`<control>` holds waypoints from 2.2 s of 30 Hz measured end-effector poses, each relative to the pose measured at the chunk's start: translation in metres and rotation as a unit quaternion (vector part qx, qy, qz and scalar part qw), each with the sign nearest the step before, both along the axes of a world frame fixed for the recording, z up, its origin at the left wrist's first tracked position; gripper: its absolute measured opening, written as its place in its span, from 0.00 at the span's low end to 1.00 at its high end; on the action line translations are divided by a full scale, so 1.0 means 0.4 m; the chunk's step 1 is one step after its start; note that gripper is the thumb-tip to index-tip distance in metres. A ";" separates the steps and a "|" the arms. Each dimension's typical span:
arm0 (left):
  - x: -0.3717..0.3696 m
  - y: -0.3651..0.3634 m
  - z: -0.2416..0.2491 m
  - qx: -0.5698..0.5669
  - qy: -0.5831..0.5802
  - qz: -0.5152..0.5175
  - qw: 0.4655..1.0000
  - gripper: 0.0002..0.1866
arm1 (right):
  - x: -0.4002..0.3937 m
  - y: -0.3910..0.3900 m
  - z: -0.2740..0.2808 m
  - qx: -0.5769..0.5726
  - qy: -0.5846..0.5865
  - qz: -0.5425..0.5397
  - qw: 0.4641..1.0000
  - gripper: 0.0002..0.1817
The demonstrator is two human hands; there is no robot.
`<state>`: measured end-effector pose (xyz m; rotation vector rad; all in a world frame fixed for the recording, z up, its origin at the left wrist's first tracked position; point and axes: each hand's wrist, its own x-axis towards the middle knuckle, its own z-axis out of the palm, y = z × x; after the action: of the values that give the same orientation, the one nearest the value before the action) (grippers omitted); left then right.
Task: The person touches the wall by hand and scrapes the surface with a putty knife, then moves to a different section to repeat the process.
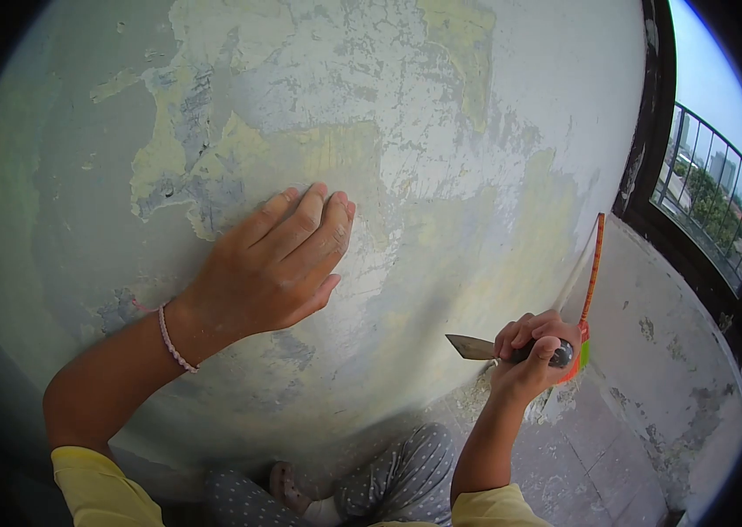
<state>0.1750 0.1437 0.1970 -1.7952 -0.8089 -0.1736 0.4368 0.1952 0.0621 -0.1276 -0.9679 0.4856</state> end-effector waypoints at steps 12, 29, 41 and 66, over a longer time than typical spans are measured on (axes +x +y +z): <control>0.017 -0.009 -0.041 -0.028 -0.003 0.000 1.000 0.23 | -0.011 -0.034 0.044 -0.129 0.036 0.052 0.990 0.17; -0.062 -0.060 -0.008 -0.026 -0.044 0.071 0.996 0.32 | -0.055 -0.020 0.040 -0.139 0.035 0.057 0.988 0.17; -0.177 -0.121 0.179 0.145 -0.051 0.130 0.979 0.20 | -0.132 -0.026 0.033 0.131 0.029 0.137 0.981 0.21; -0.326 -0.276 -0.022 0.135 -0.153 0.259 0.944 0.30 | -0.427 -0.214 0.197 0.611 -0.245 0.218 0.721 0.20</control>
<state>0.0445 0.0331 0.1882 -1.2627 -1.3821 -0.2071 0.2659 0.1095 0.1410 1.2679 -1.6900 0.1370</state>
